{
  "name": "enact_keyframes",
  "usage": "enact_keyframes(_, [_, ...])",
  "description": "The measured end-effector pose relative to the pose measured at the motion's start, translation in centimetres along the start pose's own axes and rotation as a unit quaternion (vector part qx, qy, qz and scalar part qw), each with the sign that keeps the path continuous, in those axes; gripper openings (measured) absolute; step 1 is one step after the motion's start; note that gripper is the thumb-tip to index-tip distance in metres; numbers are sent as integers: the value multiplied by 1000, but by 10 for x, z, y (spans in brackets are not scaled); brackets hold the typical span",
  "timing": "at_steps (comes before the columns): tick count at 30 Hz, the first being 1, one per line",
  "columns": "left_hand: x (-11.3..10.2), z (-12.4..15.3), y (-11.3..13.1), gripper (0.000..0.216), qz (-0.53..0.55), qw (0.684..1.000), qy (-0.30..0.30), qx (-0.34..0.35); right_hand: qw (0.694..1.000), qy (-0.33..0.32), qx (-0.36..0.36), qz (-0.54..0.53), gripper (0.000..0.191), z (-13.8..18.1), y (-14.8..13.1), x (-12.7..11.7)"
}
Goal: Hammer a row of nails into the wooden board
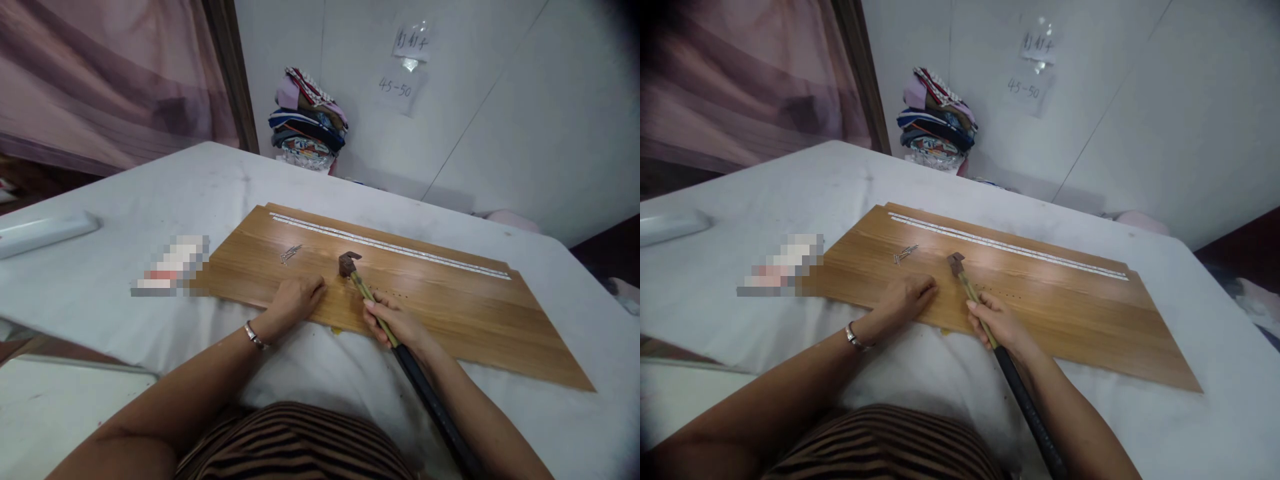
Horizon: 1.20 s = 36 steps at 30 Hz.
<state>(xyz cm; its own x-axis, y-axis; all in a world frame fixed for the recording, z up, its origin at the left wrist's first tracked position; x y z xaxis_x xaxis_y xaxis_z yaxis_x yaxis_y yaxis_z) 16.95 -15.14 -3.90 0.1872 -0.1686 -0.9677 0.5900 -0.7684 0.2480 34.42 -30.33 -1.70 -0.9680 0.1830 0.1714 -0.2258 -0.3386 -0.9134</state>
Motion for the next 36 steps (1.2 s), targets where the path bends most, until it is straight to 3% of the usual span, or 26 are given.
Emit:
enact_keyframes(11, [0, -1, -2, 27, -32, 999, -11, 0, 998, 35, -32, -52, 51, 0, -4, -8])
enact_keyframes(36, [-1, 0, -2, 24, -25, 1000, -3, 4, 1000, -7, -4, -1, 45, -1, 2, 0])
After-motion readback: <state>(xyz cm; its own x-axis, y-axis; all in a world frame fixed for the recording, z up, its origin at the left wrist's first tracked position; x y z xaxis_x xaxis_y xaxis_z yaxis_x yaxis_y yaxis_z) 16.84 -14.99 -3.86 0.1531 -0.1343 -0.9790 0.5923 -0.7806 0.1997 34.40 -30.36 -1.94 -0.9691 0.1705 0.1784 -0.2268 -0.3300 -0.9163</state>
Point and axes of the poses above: each hand's wrist, its own z-axis away from the middle knuckle, its own x-axis out of the palm, y = z × x, the point moved 2 cm from there along -z, towards the middle knuckle, and after that the axes turned 8 degrees about -z, right-handed, at the moved point
